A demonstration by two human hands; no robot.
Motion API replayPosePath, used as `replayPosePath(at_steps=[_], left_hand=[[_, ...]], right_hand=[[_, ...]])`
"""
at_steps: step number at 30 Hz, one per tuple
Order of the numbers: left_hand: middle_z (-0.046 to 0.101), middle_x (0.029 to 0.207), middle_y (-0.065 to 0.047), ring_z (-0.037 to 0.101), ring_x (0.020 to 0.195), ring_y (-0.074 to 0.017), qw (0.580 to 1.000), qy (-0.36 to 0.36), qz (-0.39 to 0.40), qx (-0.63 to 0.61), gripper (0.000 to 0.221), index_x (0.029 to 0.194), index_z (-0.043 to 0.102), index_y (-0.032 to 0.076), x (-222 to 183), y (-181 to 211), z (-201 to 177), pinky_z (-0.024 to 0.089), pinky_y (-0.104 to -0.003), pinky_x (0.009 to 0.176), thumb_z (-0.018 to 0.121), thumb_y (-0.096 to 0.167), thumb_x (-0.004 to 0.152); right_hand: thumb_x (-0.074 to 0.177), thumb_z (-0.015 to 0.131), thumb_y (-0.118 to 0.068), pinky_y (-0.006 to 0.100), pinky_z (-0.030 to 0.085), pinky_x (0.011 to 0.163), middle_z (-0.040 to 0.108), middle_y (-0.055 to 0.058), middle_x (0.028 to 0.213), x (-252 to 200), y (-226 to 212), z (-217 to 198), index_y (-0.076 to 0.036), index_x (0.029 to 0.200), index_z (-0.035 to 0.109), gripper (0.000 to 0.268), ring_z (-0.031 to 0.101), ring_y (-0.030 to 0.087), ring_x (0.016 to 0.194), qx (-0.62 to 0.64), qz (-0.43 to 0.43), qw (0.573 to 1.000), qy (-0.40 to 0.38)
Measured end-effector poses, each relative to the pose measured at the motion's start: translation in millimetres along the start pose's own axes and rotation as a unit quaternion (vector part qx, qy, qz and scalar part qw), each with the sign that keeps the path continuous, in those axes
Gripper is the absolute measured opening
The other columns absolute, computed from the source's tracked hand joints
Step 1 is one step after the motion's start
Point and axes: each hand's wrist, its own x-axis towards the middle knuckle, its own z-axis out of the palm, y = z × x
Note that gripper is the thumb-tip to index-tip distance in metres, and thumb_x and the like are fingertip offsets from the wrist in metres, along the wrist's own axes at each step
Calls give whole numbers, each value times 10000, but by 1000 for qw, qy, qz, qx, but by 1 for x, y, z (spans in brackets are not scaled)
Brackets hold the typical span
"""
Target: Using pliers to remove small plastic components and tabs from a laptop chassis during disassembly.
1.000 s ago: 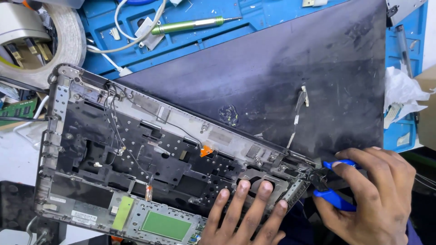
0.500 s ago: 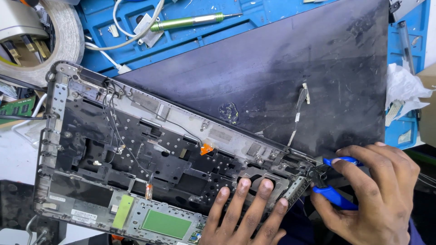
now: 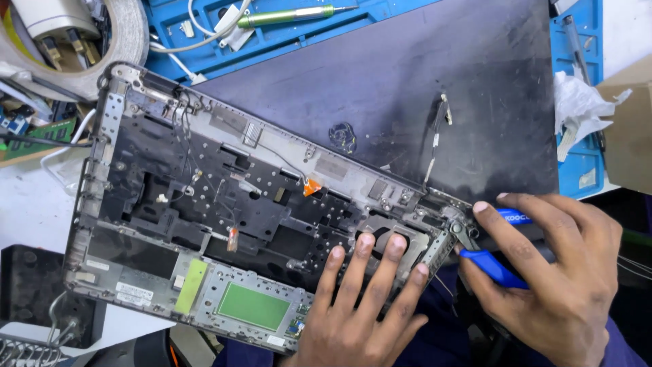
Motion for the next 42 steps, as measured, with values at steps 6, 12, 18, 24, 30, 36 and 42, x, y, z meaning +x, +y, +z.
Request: replayPosePath(at_steps=[6, 12, 18, 24, 30, 36, 42], left_hand=[[536, 1543, -193, 497, 1429, -454, 999, -44, 18, -26, 489, 1470, 599, 140, -3, 2, -9, 396, -597, 1170, 604, 450, 1092], [441, 1597, -229, 404, 1493, -465, 999, -34, 28, -13, 601, 1477, 613, 122, -10, 4, -9, 332, -614, 1233, 706, 499, 1018], [619, 1422, -231, 612, 1325, -453, 993, 105, 52, -22, 522, 1339, 690, 51, -21, 8, -13, 485, -553, 1143, 720, 463, 1019], [690, 1200, -200, 712, 1104, -351, 959, 189, 63, -202, 348, 1307, 599, -80, -28, 8, -40, 600, -437, 1013, 645, 177, 1078], [710, 913, -117, 656, 745, -276, 939, 120, 85, -310, 200, 1228, 671, -27, -38, 10, -16, 511, -404, 686, 573, 76, 1087], [609, 882, -108, 606, 700, -228, 938, 235, 192, -165, 169, 1086, 702, -55, -32, 4, -28, 490, -360, 622, 549, 15, 1107], [636, 857, -82, 624, 715, -181, 898, 355, 245, -89, 204, 1039, 726, -4, -34, 4, -34, 527, -294, 650, 563, 86, 1121]], right_hand=[[957, 745, -507, 482, 449, 986, 730, 114, 1288, -12, -1, 9, -97, 1279, 749, 522, 649, 364, 1221, -133, -5, 991, 15], [1024, 803, -474, 483, 477, 976, 691, 137, 1297, -18, -6, 4, -142, 1379, 786, 486, 619, 364, 1208, -177, -53, 981, 52], [943, 887, -449, 453, 465, 1068, 695, 127, 1299, -48, -29, -26, -137, 1401, 772, 566, 653, 344, 1224, -213, -61, 972, 81], [951, 643, -487, 570, 478, 1031, 635, 193, 1181, -74, -73, -40, -86, 1284, 737, 530, 598, 405, 1115, -122, -116, 980, 109], [1017, 671, -238, 545, 464, 891, 596, 179, 1124, -73, -77, -17, -174, 1217, 699, 212, 537, 384, 1069, -150, -147, 958, 193], [666, 779, -596, 398, 570, 959, 667, 146, 1253, -71, -61, -52, -110, 1249, 680, 765, 697, 270, 1113, 141, -86, 986, -35], [832, 725, -580, 464, 422, 1117, 602, 97, 1502, -41, -41, -66, -99, 1490, 526, 839, 540, 278, 1418, 303, -98, 891, -323]])
